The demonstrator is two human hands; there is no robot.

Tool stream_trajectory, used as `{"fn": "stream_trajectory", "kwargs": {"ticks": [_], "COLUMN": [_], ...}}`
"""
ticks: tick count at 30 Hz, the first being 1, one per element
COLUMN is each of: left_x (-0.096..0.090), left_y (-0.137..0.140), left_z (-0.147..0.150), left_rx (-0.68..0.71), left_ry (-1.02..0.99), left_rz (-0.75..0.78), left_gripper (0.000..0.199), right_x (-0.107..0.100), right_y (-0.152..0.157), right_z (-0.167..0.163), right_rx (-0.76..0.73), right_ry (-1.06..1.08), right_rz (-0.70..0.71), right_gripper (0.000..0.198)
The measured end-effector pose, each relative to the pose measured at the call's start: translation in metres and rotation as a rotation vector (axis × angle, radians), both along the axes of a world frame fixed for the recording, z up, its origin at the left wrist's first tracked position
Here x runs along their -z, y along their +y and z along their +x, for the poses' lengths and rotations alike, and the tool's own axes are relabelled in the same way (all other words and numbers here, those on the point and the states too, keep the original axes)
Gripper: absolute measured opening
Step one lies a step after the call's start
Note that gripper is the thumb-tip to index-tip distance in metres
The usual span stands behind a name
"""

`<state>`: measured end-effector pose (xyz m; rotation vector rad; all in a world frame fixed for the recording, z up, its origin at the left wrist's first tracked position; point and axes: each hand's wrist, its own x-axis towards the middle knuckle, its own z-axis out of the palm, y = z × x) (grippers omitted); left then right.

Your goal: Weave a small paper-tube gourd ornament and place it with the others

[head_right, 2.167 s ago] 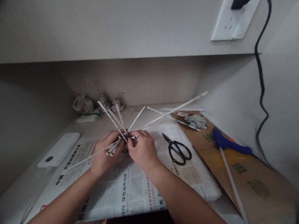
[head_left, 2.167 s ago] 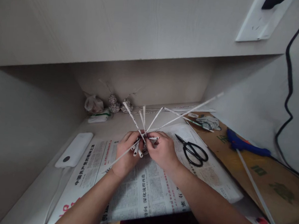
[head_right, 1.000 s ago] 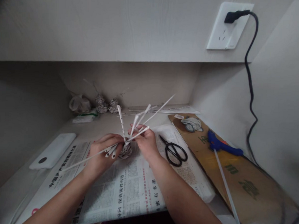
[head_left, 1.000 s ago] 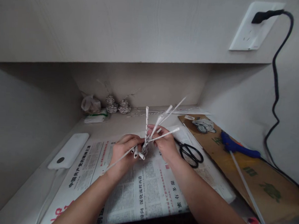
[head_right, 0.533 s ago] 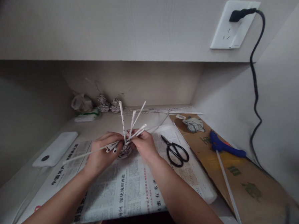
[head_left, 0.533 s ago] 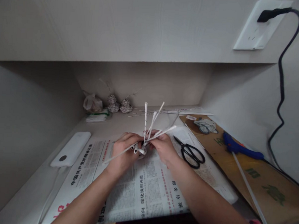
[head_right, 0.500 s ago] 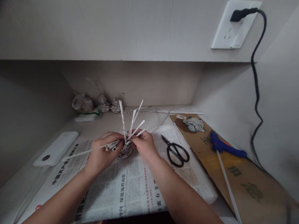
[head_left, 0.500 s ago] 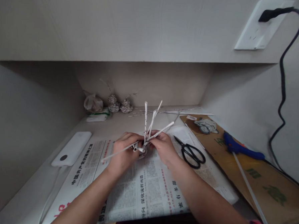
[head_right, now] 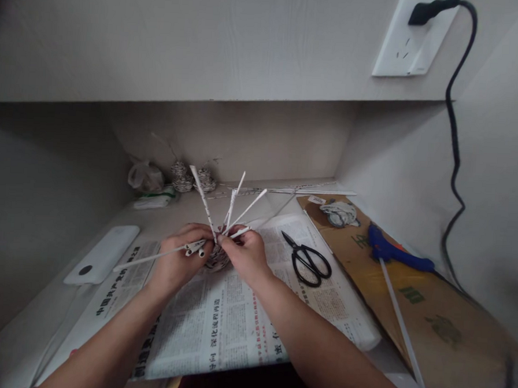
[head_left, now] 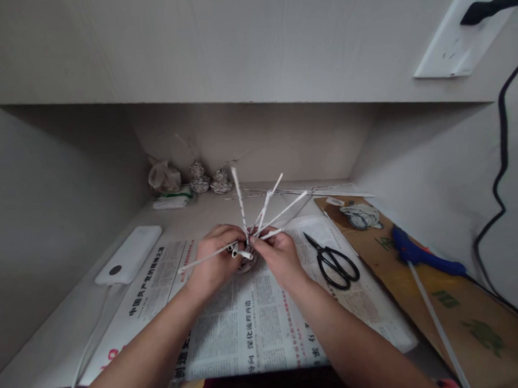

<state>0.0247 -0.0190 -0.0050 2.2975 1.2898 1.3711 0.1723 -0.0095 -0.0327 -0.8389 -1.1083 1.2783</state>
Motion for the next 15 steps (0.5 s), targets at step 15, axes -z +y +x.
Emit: {"fn": "stream_trajectory", "kwargs": {"ticks": [15], "left_x": [-0.0010], "left_y": [0.0036], "left_z": [-0.0021], "left_rx": [-0.083], "left_ry": [0.018], "left_rz": [-0.117], "left_gripper": [0.023], "right_x": [0.0002], "right_y": [-0.0030], "right_z": [-0.0034], "right_rx": [0.123], "right_ry": [-0.093], "right_rz": [0.011], "right_gripper": [0.010]}}
